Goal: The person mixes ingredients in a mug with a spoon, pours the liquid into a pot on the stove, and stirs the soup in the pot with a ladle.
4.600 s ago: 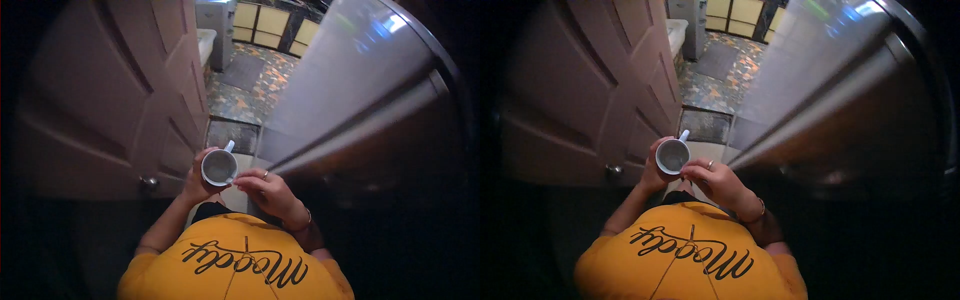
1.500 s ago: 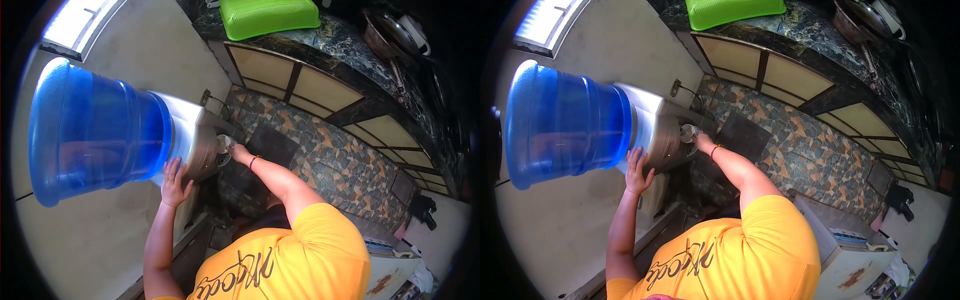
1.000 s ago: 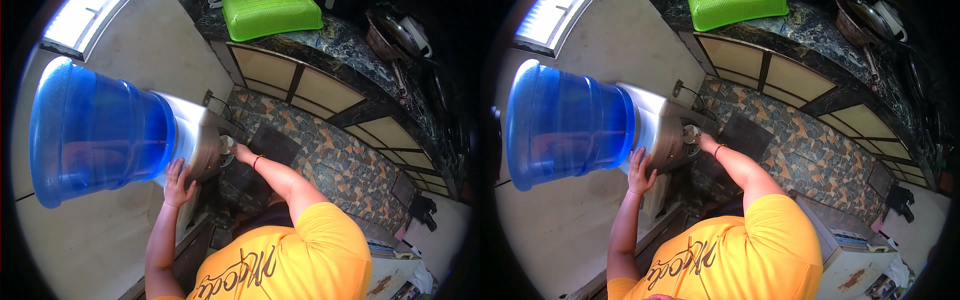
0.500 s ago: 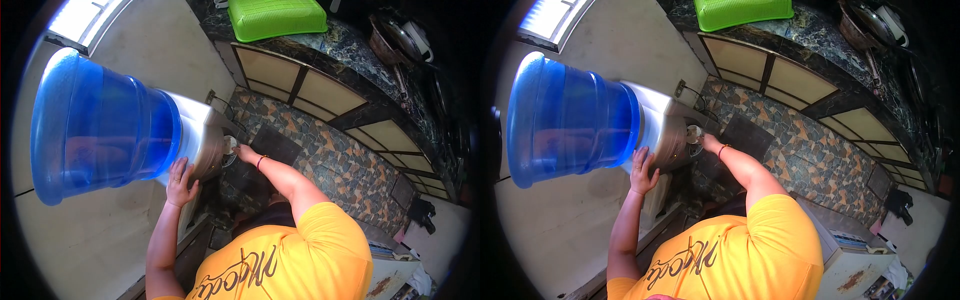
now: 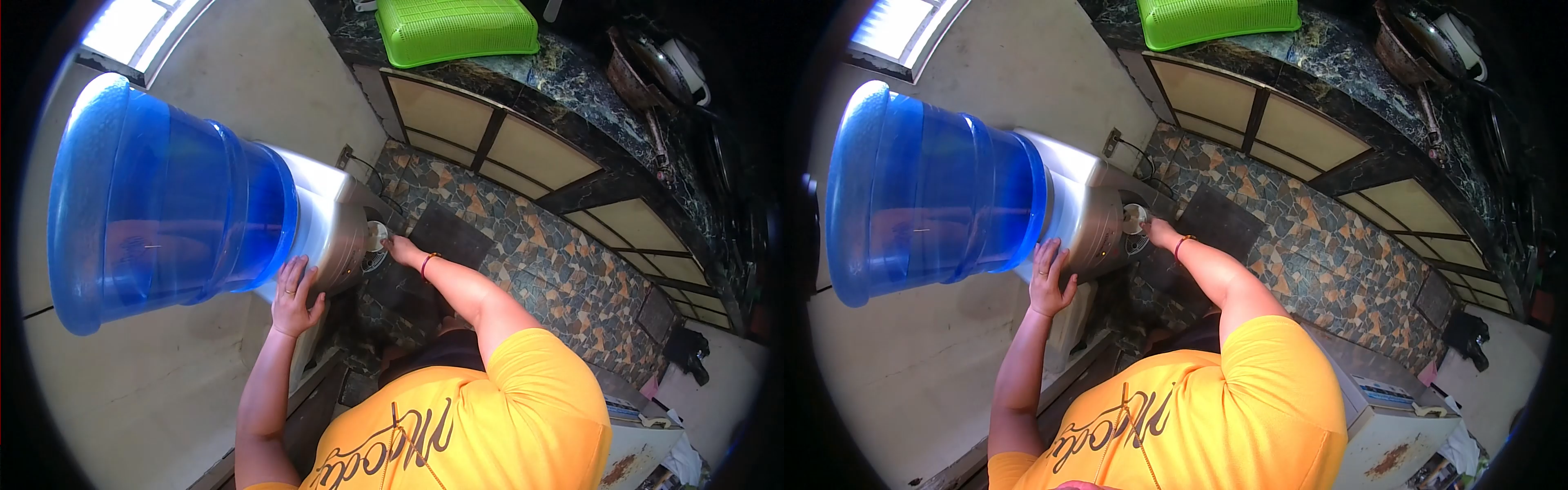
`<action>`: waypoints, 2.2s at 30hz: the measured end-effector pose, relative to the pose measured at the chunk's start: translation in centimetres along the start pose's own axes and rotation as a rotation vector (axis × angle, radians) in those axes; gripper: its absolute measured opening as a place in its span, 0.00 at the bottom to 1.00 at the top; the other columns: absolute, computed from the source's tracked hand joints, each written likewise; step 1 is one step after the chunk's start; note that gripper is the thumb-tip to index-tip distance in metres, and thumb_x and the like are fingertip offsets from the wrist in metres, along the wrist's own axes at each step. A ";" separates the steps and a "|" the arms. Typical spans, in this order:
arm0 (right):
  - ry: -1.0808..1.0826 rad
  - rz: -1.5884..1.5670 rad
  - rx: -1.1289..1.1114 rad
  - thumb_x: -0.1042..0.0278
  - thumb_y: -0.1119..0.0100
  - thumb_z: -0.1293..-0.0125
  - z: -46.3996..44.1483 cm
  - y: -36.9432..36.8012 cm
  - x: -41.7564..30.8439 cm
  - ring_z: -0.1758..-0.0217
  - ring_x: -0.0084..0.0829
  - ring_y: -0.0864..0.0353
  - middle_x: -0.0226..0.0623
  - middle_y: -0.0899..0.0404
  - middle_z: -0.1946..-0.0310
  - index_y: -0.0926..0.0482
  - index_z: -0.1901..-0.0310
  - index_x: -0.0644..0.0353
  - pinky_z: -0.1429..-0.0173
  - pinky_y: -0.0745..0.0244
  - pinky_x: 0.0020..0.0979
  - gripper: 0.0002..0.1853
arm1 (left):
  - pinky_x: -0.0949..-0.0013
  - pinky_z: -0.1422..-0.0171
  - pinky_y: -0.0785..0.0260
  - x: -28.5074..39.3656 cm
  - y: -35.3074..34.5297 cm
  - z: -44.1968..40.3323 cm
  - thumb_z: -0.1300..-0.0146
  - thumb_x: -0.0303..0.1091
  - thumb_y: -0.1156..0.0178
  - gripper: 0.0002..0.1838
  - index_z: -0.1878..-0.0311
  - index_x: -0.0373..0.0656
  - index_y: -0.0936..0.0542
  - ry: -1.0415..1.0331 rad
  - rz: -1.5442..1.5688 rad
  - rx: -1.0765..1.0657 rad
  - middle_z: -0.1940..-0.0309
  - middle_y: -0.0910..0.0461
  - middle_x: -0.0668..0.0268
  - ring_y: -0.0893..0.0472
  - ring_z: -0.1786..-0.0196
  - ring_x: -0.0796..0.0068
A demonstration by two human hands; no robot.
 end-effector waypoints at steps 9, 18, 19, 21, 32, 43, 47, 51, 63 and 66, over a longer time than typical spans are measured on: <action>0.030 0.031 -0.016 0.45 0.51 0.25 0.0 0.2 -0.1 0.46 0.59 0.21 0.61 0.19 0.54 0.21 0.51 0.70 0.44 0.26 0.49 0.28 | 0.42 0.24 0.44 0.0 0.0 0.0 0.45 0.34 0.35 0.31 0.36 0.42 0.27 0.000 0.020 -0.002 0.31 0.32 0.52 0.33 0.28 0.46; 0.064 0.006 0.004 0.44 0.52 0.26 0.3 0.7 -0.2 0.47 0.60 0.21 0.62 0.19 0.56 0.20 0.56 0.70 0.45 0.26 0.50 0.29 | 0.41 0.23 0.46 0.0 0.1 -0.1 0.44 0.33 0.35 0.30 0.36 0.41 0.27 0.002 0.030 -0.002 0.31 0.32 0.51 0.33 0.28 0.45; 0.056 0.000 0.003 0.44 0.52 0.26 0.4 0.8 -0.2 0.47 0.60 0.21 0.62 0.19 0.56 0.20 0.56 0.71 0.45 0.27 0.51 0.29 | 0.41 0.23 0.45 0.1 0.2 -0.1 0.44 0.33 0.35 0.30 0.36 0.41 0.27 -0.002 0.028 0.001 0.31 0.32 0.51 0.33 0.28 0.44; 0.076 0.043 0.005 0.44 0.52 0.26 0.7 1.0 -0.1 0.48 0.60 0.21 0.62 0.19 0.57 0.20 0.57 0.70 0.46 0.27 0.51 0.29 | 0.41 0.23 0.45 0.2 0.2 -0.1 0.45 0.33 0.35 0.31 0.36 0.41 0.27 0.001 0.025 0.003 0.31 0.32 0.51 0.33 0.28 0.44; 0.077 0.123 0.024 0.44 0.52 0.26 7.4 4.4 3.4 0.53 0.59 0.19 0.59 0.18 0.62 0.19 0.63 0.66 0.48 0.24 0.52 0.27 | 0.44 0.25 0.42 0.8 0.4 0.0 0.46 0.33 0.34 0.30 0.37 0.43 0.26 -0.023 0.005 0.020 0.31 0.31 0.54 0.32 0.29 0.47; 0.144 0.076 0.195 0.45 0.49 0.27 30.7 16.1 -10.6 0.53 0.50 0.16 0.47 0.14 0.59 0.15 0.51 0.57 0.49 0.24 0.43 0.23 | 0.53 0.19 0.53 12.7 -5.9 -3.4 0.63 0.47 0.16 0.71 0.22 0.37 0.54 0.038 0.791 -0.119 0.21 0.53 0.47 0.51 0.19 0.48; 0.165 0.051 0.324 0.46 0.47 0.26 38.0 16.5 -14.9 0.57 0.48 0.17 0.45 0.15 0.63 0.15 0.52 0.57 0.51 0.24 0.39 0.22 | 0.54 0.21 0.45 17.1 -6.3 -5.5 0.63 0.41 0.15 0.68 0.23 0.38 0.51 -0.121 1.138 -0.311 0.25 0.41 0.52 0.39 0.23 0.56; 0.323 0.233 0.649 0.52 0.44 0.26 43.5 15.8 -16.4 0.64 0.43 0.20 0.45 0.20 0.59 0.18 0.53 0.64 0.53 0.24 0.38 0.20 | 0.58 0.28 0.36 20.8 -4.5 -6.6 0.63 0.34 0.18 0.55 0.30 0.39 0.39 -0.422 1.071 -0.212 0.38 0.29 0.57 0.28 0.34 0.60; 0.408 0.259 1.030 0.73 0.38 0.33 57.8 14.3 -19.3 0.57 0.45 0.18 0.40 0.18 0.60 0.21 0.56 0.61 0.54 0.21 0.38 0.06 | 0.52 0.33 0.35 33.5 -2.0 -7.5 0.66 0.34 0.21 0.49 0.36 0.38 0.34 -0.584 1.056 -0.189 0.43 0.27 0.51 0.27 0.39 0.48; 0.408 0.318 1.040 0.74 0.38 0.33 62.4 16.3 -17.9 0.56 0.43 0.17 0.40 0.18 0.59 0.21 0.55 0.61 0.54 0.21 0.37 0.06 | 0.56 0.33 0.33 37.7 -2.1 -7.9 0.63 0.38 0.20 0.49 0.35 0.37 0.34 -0.635 1.031 -0.220 0.41 0.29 0.54 0.26 0.38 0.55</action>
Point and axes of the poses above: each hand's wrist, its own z-axis away from the middle knuckle, its own y-axis out of the back of the hand, x = y × z, the point moved 4 cm from there along -z, towards the middle knuckle
